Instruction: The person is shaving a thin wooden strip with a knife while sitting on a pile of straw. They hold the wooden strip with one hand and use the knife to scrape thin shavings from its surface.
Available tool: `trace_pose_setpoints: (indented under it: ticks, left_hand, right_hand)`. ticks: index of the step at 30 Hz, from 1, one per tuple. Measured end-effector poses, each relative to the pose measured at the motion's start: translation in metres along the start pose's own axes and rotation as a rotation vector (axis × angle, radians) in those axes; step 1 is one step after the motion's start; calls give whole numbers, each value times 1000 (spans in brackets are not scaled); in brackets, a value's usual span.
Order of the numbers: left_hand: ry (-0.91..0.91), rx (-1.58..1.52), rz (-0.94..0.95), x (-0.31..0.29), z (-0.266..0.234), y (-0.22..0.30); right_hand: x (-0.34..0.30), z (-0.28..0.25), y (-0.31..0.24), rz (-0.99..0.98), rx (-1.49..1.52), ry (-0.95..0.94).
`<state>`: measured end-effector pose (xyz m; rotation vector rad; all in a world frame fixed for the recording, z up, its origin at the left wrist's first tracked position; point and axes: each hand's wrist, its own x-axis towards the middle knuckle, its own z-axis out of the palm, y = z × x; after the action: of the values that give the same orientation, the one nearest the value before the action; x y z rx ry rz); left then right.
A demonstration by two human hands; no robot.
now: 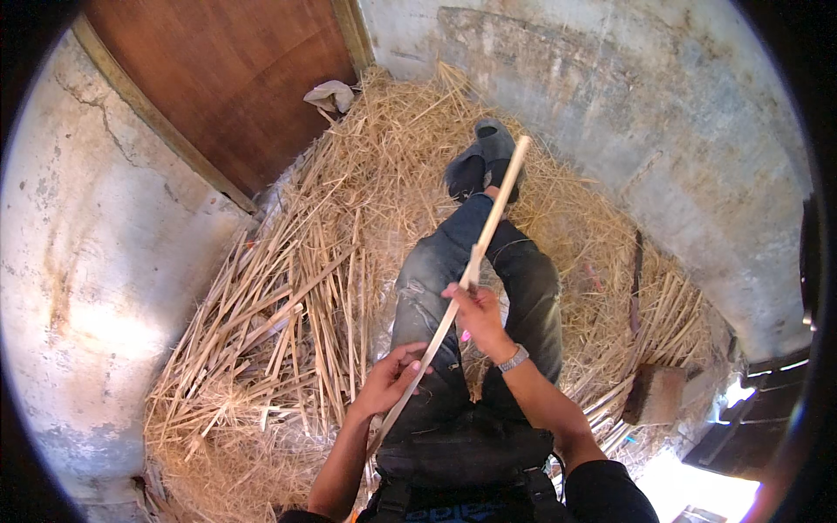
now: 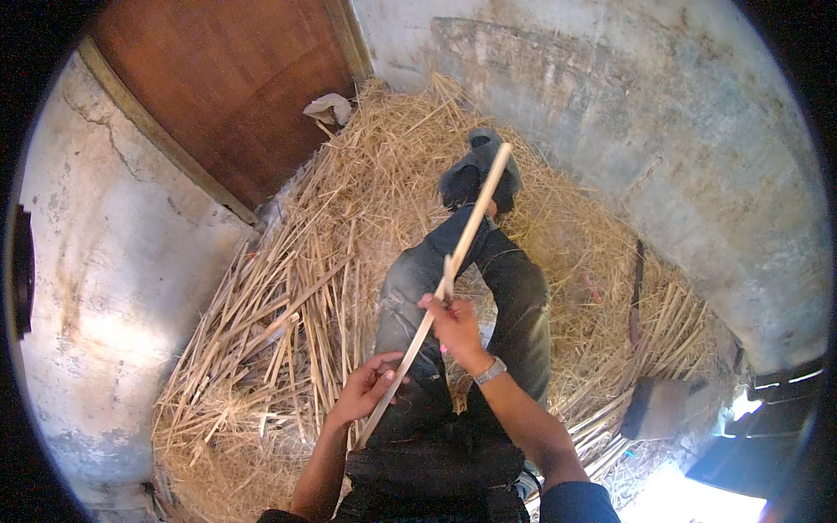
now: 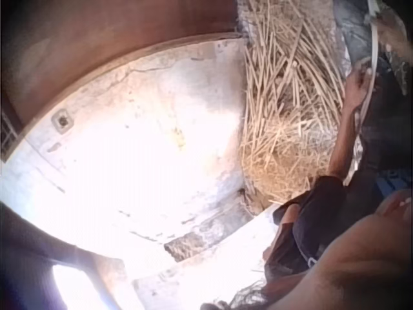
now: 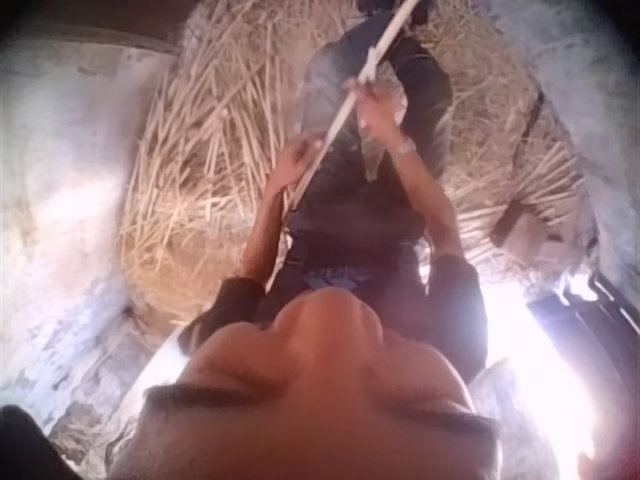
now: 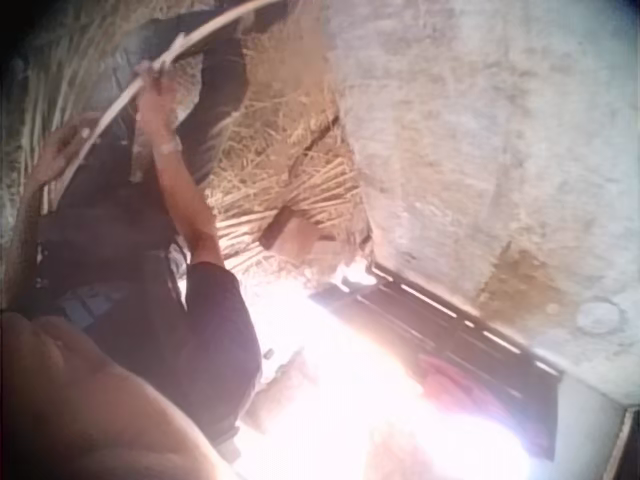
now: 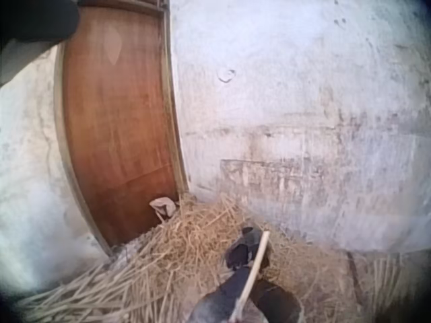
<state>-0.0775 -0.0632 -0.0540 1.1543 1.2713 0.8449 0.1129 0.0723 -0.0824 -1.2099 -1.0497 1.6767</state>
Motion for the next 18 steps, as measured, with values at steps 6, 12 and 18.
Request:
trace_pose_setpoints:
  ticks: [6,12,18]
  left_hand:
    - [41,-1,-17,27,10,-1]
    - [257,399,87,28,4,-26]
    - [377,535,-72,31,5,-26]
  right_hand:
    - [-18,14,7,96,175,-125]
    - [-11,-22,48,75,86,-173]
    - [-28,-10,40,-356,-771,-182]
